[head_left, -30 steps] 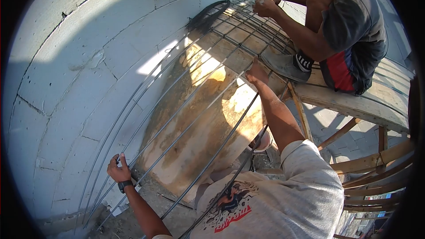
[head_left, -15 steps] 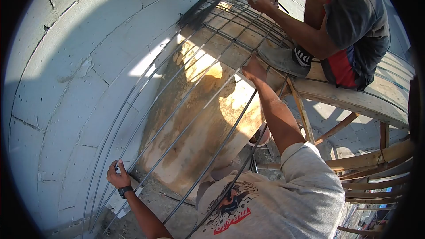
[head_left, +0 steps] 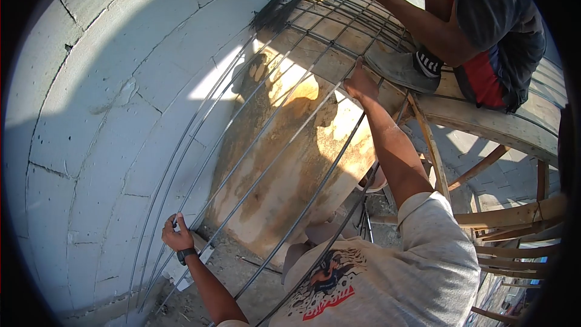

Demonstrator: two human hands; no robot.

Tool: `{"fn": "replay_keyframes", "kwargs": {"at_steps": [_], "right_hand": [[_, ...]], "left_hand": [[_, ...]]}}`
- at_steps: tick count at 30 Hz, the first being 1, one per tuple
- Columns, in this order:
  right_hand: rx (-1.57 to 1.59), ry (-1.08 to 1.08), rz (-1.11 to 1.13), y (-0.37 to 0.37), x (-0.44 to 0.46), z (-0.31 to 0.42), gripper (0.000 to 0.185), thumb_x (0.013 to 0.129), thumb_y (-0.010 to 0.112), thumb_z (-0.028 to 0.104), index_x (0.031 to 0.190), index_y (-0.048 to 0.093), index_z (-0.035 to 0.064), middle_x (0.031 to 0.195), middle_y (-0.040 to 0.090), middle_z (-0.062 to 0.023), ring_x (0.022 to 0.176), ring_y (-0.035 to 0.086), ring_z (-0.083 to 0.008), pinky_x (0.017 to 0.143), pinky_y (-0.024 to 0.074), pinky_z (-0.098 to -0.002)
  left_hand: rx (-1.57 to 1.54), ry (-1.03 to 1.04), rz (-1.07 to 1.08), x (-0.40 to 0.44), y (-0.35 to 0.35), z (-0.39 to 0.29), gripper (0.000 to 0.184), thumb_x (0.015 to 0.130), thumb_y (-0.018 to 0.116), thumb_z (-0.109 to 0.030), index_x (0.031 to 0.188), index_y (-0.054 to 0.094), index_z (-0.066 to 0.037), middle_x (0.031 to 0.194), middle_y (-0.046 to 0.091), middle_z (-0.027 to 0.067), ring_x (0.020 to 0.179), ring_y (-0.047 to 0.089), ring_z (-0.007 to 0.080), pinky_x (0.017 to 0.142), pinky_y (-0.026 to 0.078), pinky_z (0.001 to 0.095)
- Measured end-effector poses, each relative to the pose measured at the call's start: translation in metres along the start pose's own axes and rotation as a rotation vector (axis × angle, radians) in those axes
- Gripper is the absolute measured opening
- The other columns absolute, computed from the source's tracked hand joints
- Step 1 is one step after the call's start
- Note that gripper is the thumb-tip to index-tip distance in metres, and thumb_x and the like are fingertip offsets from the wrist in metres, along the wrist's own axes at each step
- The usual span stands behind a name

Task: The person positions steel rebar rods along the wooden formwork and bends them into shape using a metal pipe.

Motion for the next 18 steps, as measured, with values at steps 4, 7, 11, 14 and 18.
{"fn": "replay_keyframes", "kwargs": {"at_steps": [4, 7, 11, 14, 18], "right_hand": [[-0.010, -0.028, -0.013, 0.004, 0.003, -0.005, 0.097, 0.080, 0.060, 0.020, 0.164, 0.014, 0.0049, 0.094, 0.073, -0.0249, 0.084, 0.071, -0.0392, 0.075, 0.0539, -0.0499], [-0.006, -0.029, -0.031, 0.005, 0.005, -0.005, 0.098, 0.080, 0.060, 0.022, 0.164, 0.013, 0.0052, 0.092, 0.073, -0.0243, 0.082, 0.071, -0.0387, 0.074, 0.0542, -0.0490], [-0.034, 0.022, 0.058, 0.002, 0.001, -0.004, 0.096, 0.085, 0.060, 0.028, 0.165, 0.010, 0.0099, 0.103, 0.074, -0.0227, 0.095, 0.073, -0.0354, 0.082, 0.0558, -0.0464], [-0.039, 0.023, 0.047, 0.007, 0.003, -0.005, 0.096, 0.085, 0.059, 0.027, 0.165, 0.010, 0.0094, 0.101, 0.074, -0.0216, 0.094, 0.073, -0.0350, 0.081, 0.0562, -0.0462], [-0.066, 0.025, 0.042, 0.010, 0.010, -0.008, 0.095, 0.085, 0.057, 0.023, 0.165, 0.008, 0.0083, 0.102, 0.075, -0.0210, 0.093, 0.074, -0.0349, 0.081, 0.0567, -0.0458]], "left_hand": [[0.029, -0.020, -0.015, -0.005, 0.003, 0.005, 0.035, 0.094, 0.071, -0.040, 0.095, 0.077, -0.005, 0.077, 0.070, 0.0122, 0.070, 0.061, 0.0290, 0.067, 0.046, 0.0458], [0.013, -0.035, -0.031, -0.006, 0.004, 0.006, 0.035, 0.094, 0.071, -0.040, 0.095, 0.077, -0.005, 0.076, 0.069, 0.0118, 0.071, 0.061, 0.0291, 0.067, 0.045, 0.0465], [0.014, -0.017, -0.027, -0.005, 0.004, 0.004, 0.036, 0.094, 0.072, -0.041, 0.095, 0.077, -0.005, 0.076, 0.069, 0.0120, 0.070, 0.061, 0.0292, 0.067, 0.046, 0.0464], [0.011, -0.002, -0.037, -0.005, 0.002, 0.005, 0.036, 0.094, 0.072, -0.041, 0.093, 0.077, -0.005, 0.075, 0.070, 0.0125, 0.069, 0.062, 0.0294, 0.066, 0.047, 0.0463], [0.000, 0.012, -0.065, -0.006, 0.004, 0.006, 0.037, 0.093, 0.072, -0.041, 0.091, 0.077, -0.005, 0.075, 0.069, 0.0132, 0.069, 0.063, 0.0296, 0.065, 0.047, 0.0462]]}}
Point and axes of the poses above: each hand's wrist, its own x-axis towards the middle knuckle, its own y-axis out of the palm, z = x × y, the point moved 8 cm from there along x, towards the middle knuckle
